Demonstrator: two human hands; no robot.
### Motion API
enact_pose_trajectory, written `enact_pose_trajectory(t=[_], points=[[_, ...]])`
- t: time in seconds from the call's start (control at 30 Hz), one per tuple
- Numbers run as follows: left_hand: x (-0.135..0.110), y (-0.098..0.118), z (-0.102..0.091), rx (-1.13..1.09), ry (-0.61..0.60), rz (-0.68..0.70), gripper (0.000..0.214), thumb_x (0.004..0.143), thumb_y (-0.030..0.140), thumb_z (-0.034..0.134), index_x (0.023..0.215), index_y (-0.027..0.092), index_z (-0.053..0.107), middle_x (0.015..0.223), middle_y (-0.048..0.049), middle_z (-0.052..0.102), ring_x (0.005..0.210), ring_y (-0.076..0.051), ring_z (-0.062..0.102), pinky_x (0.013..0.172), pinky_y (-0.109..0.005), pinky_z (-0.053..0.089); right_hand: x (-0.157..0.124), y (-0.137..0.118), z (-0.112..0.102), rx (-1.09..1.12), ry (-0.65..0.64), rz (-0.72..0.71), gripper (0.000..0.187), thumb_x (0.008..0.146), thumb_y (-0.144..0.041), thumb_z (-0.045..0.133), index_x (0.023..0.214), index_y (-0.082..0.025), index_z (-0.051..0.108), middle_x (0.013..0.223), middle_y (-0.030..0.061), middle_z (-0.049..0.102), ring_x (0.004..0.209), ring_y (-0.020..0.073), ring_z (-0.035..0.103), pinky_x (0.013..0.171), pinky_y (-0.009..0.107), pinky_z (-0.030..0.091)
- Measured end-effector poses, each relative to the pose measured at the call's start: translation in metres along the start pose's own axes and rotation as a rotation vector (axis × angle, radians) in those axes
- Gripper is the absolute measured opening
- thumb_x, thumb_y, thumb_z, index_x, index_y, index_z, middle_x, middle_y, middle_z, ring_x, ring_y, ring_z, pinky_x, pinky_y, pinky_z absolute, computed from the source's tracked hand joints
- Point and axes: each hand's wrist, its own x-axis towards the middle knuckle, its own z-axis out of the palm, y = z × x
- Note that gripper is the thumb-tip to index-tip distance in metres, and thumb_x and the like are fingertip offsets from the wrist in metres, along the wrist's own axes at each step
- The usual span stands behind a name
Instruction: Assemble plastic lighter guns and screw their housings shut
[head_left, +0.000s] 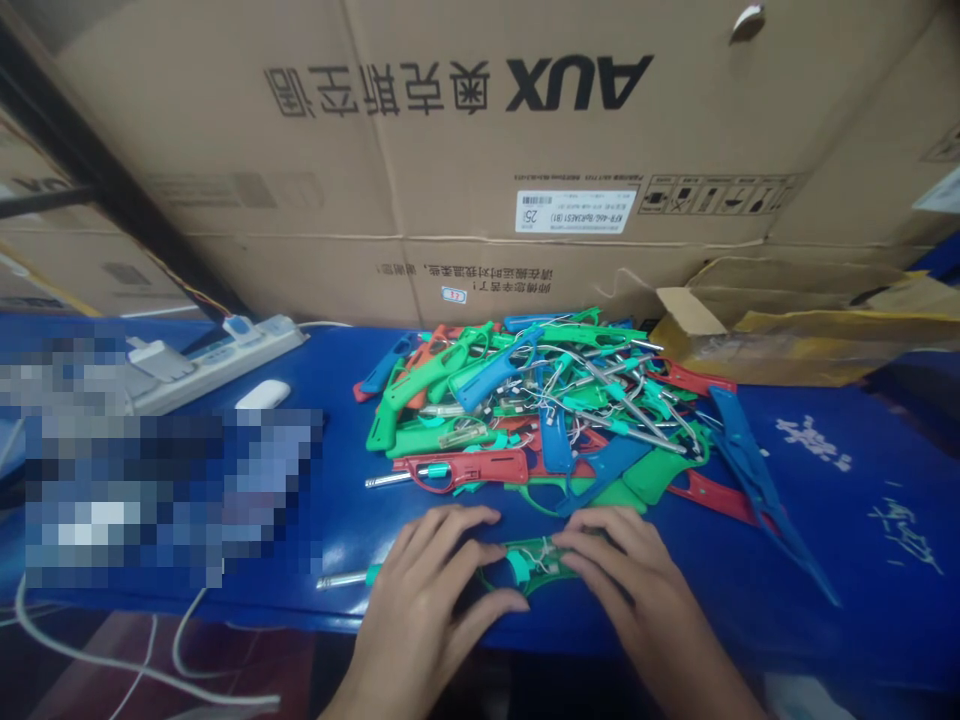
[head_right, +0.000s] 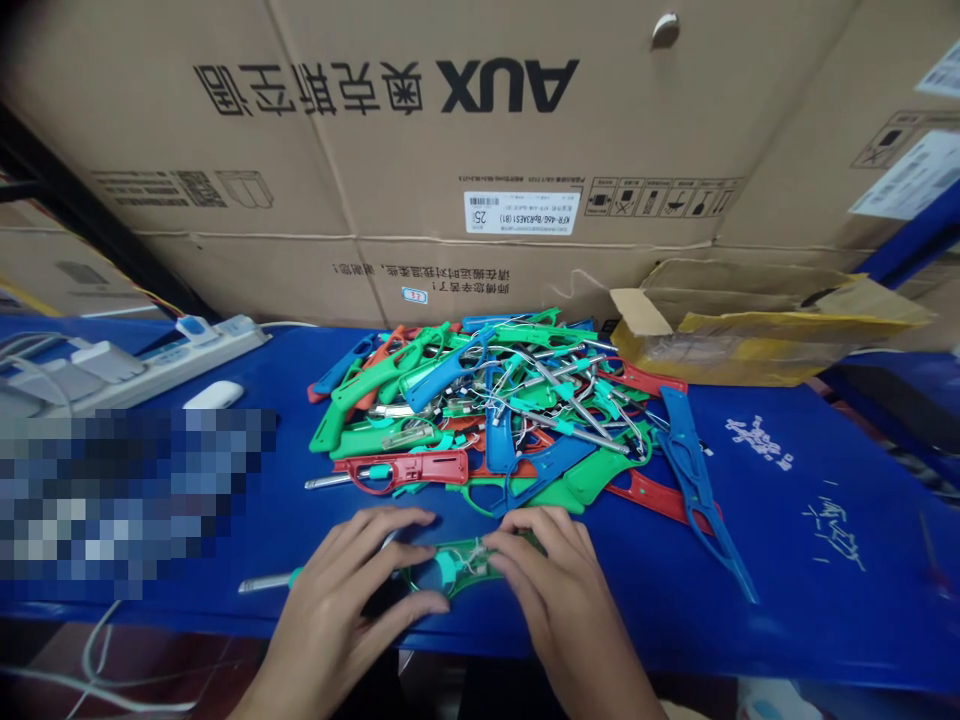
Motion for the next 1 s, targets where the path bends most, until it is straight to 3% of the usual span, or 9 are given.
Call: enact_pose_trajectory(t=[0.23, 0.37, 0.53, 0.7, 0.87, 1.0], points=[[-0.002, -0.001, 0.003, 0.012, 0.005, 0.002, 0.025, 0.094, 0.043, 0.07, 0.106, 0.022, 0.065, 0.122, -0.0066, 0.072, 0.108, -0.027, 0.065, 0.083, -0.04, 0.05, -0.008, -0.002, -0.005, -0.198, 0.055, -0.174, 0.026, 0.103, -0.021, 0.054, 0.126, -0.024, 0.065, 0.131, 0.0052, 0.066, 0.122, 0.0215, 0.058, 0.101, 0.037, 0.043], [-0.001, 0.001, 0.003, 0.043, 0.034, 0.024, 0.024, 0.097, 0.042, 0.067, 0.109, 0.021, 0.066, 0.117, -0.0065, 0.073, 0.106, -0.026, 0.065, 0.086, -0.04, 0.049, -0.006, -0.005, -0.011, -0.213, 0.08, -0.294, 0.026, 0.102, -0.021, 0.056, 0.125, -0.021, 0.068, 0.125, 0.0034, 0.072, 0.12, 0.0192, 0.061, 0.103, 0.033, 0.041], [-0.001, -0.002, -0.004, 0.098, 0.011, 0.068, 0.026, 0.104, 0.042, 0.056, 0.114, 0.021, 0.068, 0.111, -0.0043, 0.076, 0.102, -0.025, 0.066, 0.087, -0.04, 0.046, -0.002, -0.011, -0.01, -0.182, 0.155, -0.287, 0.025, 0.106, -0.023, 0.051, 0.121, -0.022, 0.071, 0.115, -0.0007, 0.077, 0.108, 0.016, 0.066, 0.101, 0.032, 0.04], [-0.007, -0.009, -0.008, 0.058, 0.027, 0.039, 0.019, 0.104, 0.037, 0.059, 0.109, 0.022, 0.069, 0.109, -0.0003, 0.076, 0.102, -0.023, 0.067, 0.092, -0.038, 0.043, -0.002, -0.015, -0.007, -0.186, 0.196, -0.271, 0.026, 0.108, -0.027, 0.049, 0.112, -0.021, 0.073, 0.108, -0.0003, 0.078, 0.101, 0.0158, 0.066, 0.101, 0.033, 0.039], [-0.005, -0.011, -0.012, 0.079, -0.038, 0.073, 0.018, 0.104, 0.034, 0.059, 0.115, 0.022, 0.067, 0.111, -0.0023, 0.076, 0.102, -0.024, 0.067, 0.092, -0.039, 0.044, -0.009, -0.01, -0.009, -0.307, 0.135, -0.288, 0.027, 0.103, -0.026, 0.057, 0.128, -0.022, 0.068, 0.116, 0.0034, 0.075, 0.107, 0.0203, 0.065, 0.098, 0.037, 0.039], [-0.003, -0.014, -0.024, 0.085, -0.092, 0.081, 0.029, 0.101, 0.038, 0.063, 0.126, 0.022, 0.061, 0.117, -0.0043, 0.075, 0.105, -0.024, 0.068, 0.091, -0.04, 0.047, -0.019, -0.001, -0.018, -0.308, 0.122, -0.242, 0.036, 0.099, -0.023, 0.061, 0.135, -0.024, 0.063, 0.124, 0.0052, 0.072, 0.113, 0.0227, 0.065, 0.099, 0.038, 0.041]])
